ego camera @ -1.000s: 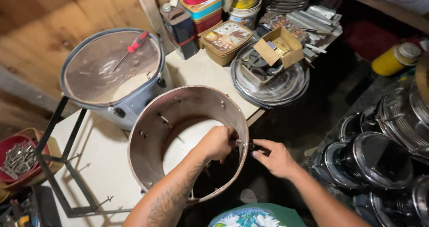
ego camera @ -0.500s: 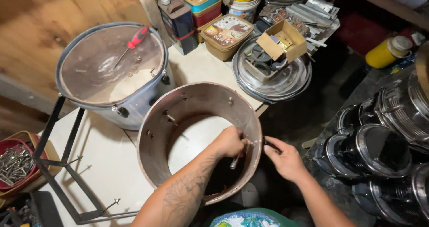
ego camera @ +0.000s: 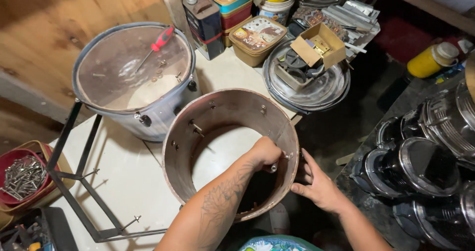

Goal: Repairing and assembling drum components by attaching hardware to the shells using a screwdriver

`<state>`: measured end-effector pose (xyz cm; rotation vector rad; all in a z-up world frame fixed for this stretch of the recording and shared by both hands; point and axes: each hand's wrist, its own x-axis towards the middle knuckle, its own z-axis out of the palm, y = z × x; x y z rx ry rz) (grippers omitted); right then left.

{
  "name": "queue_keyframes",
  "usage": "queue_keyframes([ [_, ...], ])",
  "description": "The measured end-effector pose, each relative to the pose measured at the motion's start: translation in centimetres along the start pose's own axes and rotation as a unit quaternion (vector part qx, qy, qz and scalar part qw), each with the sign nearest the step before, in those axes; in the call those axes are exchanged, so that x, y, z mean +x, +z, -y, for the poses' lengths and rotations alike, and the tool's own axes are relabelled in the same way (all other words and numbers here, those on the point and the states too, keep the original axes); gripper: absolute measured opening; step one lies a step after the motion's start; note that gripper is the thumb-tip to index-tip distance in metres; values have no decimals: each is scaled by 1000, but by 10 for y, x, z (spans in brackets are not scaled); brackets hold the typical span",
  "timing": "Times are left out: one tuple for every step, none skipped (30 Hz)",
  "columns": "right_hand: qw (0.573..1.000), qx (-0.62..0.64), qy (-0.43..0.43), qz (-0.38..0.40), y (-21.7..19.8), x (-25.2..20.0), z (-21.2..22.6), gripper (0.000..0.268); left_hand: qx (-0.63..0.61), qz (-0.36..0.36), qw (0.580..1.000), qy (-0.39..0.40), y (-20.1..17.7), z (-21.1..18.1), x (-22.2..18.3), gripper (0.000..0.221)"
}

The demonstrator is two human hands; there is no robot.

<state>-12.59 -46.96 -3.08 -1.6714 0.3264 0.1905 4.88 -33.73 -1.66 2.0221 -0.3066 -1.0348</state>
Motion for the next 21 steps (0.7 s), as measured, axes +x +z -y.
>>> queue_keyframes([
  [1000,6,6,-6,0,1,-3,127,40,28,999,1,-1,0,5,8],
  [1000,13,13,-13,0,1,-6,128,79,57,995,1,-2,0,9,12],
  [1000,13,12,-14,2,-1,-7,128,81,57,995,2,-2,-2,6,12],
  [999,-9,29,-28,3,-3,-6,126,-9,70,996,-53,-3,-7,4,11],
  [997,-32,47,-42,4,-5,-6,124,-98,83,986,-107,-4,-11,3,12],
  [997,-31,48,-46,7,-6,-10,124,-95,86,986,-106,-5,-10,1,12],
  [998,3,41,-45,10,-7,-15,123,-98,85,986,-106,-6,-10,0,14],
  [998,37,34,-46,12,-9,-19,123,-98,87,986,-104,-7,-12,0,17],
  [997,39,35,-54,18,-5,-22,123,-93,92,986,-102,-6,-3,2,17],
  [998,50,-24,-38,22,-6,-26,116,-109,91,989,-40,-1,4,6,16],
  [994,60,-84,-22,25,-6,-30,109,-126,92,988,22,4,11,10,17],
  [994,60,-83,-37,28,-7,-27,109,-119,104,987,27,4,8,5,17],
  [993,58,-95,-26,31,-8,-24,107,-95,90,991,34,3,5,-1,15],
  [992,57,-108,-16,36,-8,-22,105,-69,75,994,42,0,4,-6,17],
  [992,58,-107,-32,37,-13,-7,105,-61,88,993,48,0,1,-7,17],
  [996,3,-67,-56,39,-15,9,108,-53,79,995,23,-2,0,-9,16],
  [995,-51,-25,-80,41,-18,25,112,-44,70,997,-1,-4,-1,-10,14],
  [995,-49,-24,-88,41,-20,34,112,-39,76,996,3,-5,-2,-11,14],
  [995,-46,-2,-88,42,-22,43,113,-51,80,995,-14,-6,-2,-11,13],
  [995,-44,20,-86,43,-24,51,113,-66,83,994,-32,-7,0,-12,12],
  [995,-43,22,-91,42,-25,52,113,-64,88,994,-30,-6,-2,-12,12],
])
